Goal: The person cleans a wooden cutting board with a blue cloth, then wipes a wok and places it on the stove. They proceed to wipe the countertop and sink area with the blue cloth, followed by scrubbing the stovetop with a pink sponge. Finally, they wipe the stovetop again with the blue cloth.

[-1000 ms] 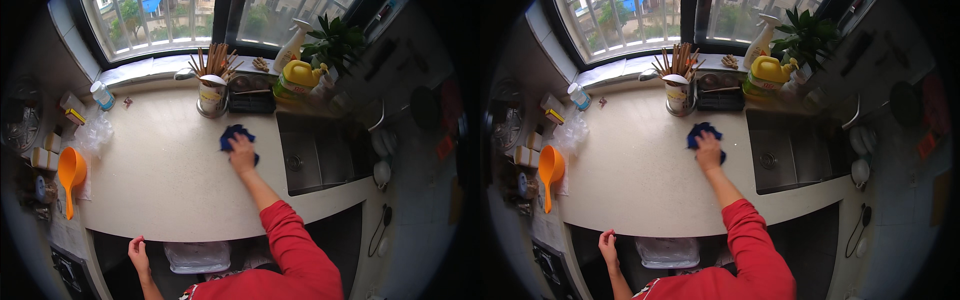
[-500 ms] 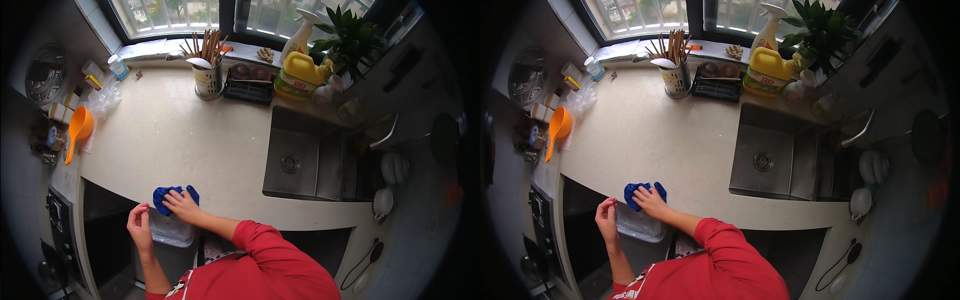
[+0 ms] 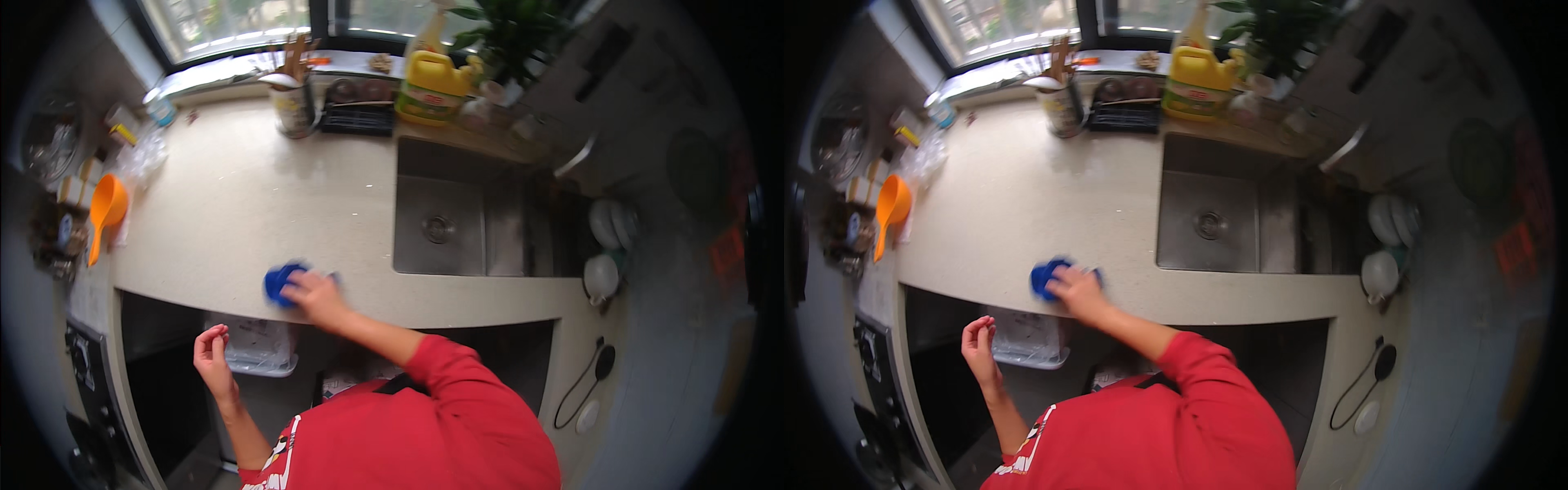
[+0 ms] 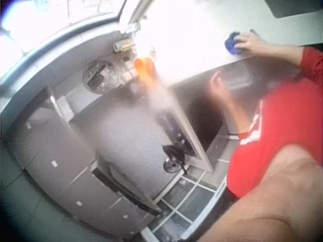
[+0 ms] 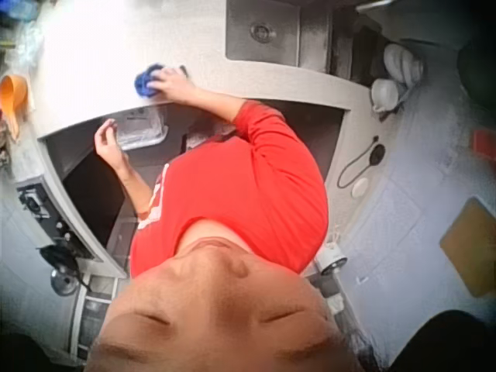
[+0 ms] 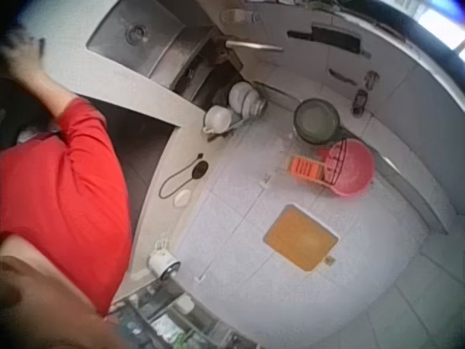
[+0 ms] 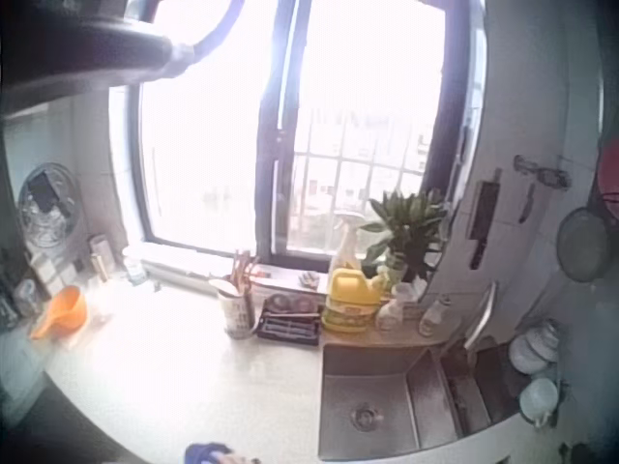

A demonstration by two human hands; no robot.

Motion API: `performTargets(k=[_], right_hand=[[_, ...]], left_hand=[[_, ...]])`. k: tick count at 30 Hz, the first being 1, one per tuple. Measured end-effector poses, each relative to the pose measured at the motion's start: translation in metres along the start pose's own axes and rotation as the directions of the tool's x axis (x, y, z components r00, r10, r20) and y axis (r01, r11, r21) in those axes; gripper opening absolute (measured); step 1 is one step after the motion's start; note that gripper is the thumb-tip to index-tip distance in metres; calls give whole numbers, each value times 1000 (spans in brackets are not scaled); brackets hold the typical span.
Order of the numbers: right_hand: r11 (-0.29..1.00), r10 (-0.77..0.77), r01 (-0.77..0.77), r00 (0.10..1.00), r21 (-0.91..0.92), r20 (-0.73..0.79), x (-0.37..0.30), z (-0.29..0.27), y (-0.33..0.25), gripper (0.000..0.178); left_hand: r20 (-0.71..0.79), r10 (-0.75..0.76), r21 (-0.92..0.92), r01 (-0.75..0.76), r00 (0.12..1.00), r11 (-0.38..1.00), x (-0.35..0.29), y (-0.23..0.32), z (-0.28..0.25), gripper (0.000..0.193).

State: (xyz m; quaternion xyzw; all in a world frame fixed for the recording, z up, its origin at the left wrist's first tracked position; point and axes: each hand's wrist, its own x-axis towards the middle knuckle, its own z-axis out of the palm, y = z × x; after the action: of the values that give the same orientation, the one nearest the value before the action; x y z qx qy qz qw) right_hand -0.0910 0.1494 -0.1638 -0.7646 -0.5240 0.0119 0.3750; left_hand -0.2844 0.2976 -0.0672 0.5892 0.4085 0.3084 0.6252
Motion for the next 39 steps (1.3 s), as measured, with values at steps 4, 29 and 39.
performTargets(k=[4,29,39], right_hand=[[968,-173,203,965,-145,195,-66,-21,28,37],[869,284,-368,918,-331,-275,-338,-310,224,27],[918,347,-345,937,-195,-24,-312,-310,194,46]], left_hand=[[176,148,100,-168,973,981,2,8,14,10],[602,41,191,-194,797,962,-115,11,343,11],[430,9,311,-158,903,937,-104,-10,314,10]])
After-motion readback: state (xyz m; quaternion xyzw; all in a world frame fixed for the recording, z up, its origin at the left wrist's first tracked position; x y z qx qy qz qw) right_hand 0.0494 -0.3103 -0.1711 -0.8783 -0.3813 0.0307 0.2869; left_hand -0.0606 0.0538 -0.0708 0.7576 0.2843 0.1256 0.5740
